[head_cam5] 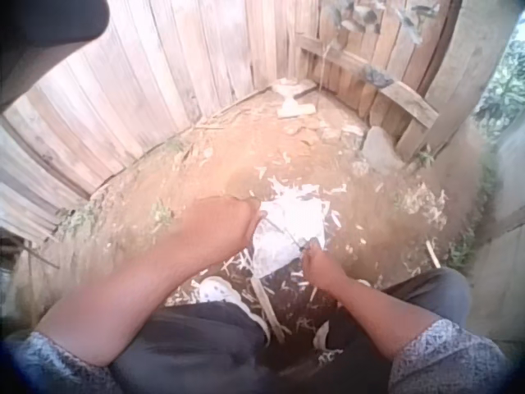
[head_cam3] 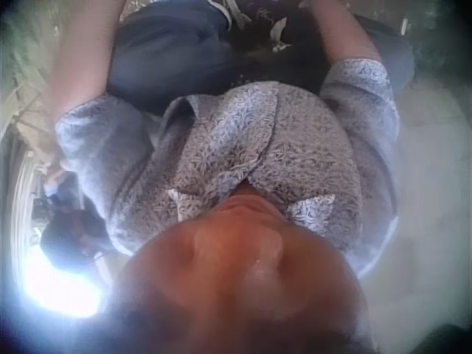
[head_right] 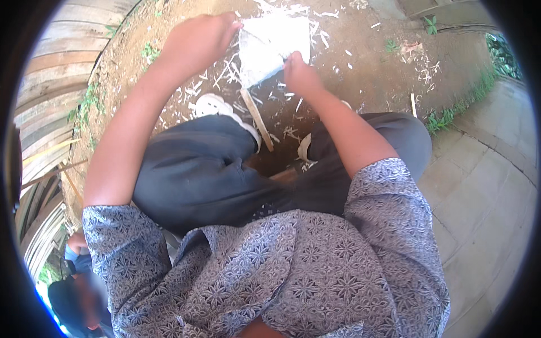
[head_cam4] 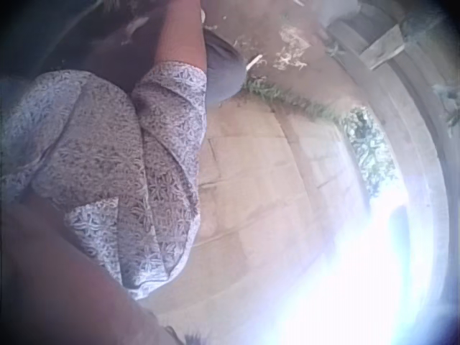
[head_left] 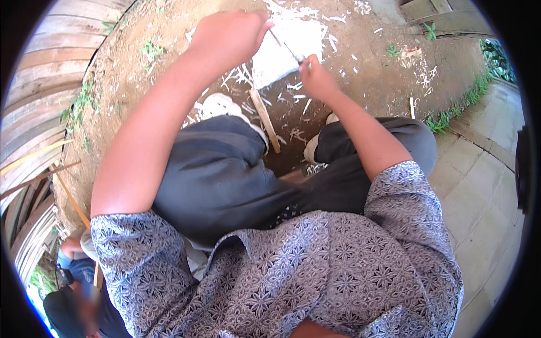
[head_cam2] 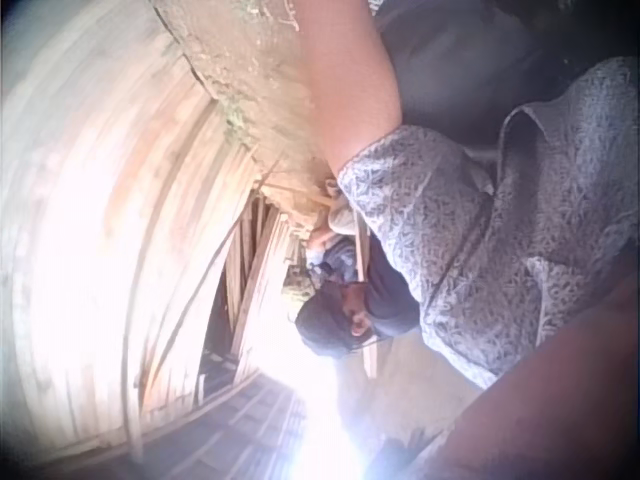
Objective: The person sits cross-legged on the ground and uses a knife to shave thin strips from a piece of bamboo. The person holds the bamboo with one hand and scrapes the surface with the knife in the other hand, creating a pile of shavings.
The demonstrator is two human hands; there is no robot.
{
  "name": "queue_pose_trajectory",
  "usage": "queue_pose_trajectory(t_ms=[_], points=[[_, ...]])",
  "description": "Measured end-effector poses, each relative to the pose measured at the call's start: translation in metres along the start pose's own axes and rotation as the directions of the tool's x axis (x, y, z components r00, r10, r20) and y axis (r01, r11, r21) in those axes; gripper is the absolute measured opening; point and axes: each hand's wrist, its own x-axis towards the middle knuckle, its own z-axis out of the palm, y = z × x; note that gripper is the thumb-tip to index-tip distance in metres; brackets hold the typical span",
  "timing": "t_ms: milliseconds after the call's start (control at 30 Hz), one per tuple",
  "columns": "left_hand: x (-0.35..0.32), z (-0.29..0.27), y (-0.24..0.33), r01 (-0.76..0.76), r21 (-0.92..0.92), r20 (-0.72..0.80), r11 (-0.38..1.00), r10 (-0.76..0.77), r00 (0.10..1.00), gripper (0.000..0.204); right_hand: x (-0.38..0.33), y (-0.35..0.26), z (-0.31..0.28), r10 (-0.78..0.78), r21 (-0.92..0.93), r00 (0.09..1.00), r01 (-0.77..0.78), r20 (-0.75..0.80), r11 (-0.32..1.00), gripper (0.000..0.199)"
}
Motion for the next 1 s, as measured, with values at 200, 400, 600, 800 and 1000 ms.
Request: queue_pose_trajectory(t_ms=[200,400,600,800,1000], points=[[-0.009,0.001,-0.012,0.065,-0.018,0.012,0.998,-0.065,0.998,0.032,-0.010,-0.075,-0.049,-0.022,0.415,0.973,0.118,-0.229,0.902,0.034],[-0.009,-0.002,-0.026,0.036,-0.011,0.040,0.999,-0.036,0.999,0.028,-0.016,-0.058,-0.029,-0.040,0.568,0.961,0.196,-0.275,0.800,0.036],[-0.005,-0.005,-0.017,0.007,0.018,0.040,1.000,-0.007,0.999,0.025,-0.035,-0.101,-0.046,-0.149,0.471,0.969,0.227,-0.197,0.852,0.035],[-0.002,-0.007,-0.004,-0.017,0.044,0.032,0.999,0.016,0.999,0.023,-0.024,-0.053,-0.008,-0.137,0.294,0.978,0.179,-0.159,0.939,0.038],[-0.009,-0.009,-0.001,-0.065,0.041,0.008,0.997,0.064,0.998,0.021,-0.023,-0.089,-0.040,-0.076,0.547,0.980,0.167,-0.186,0.820,0.041]])
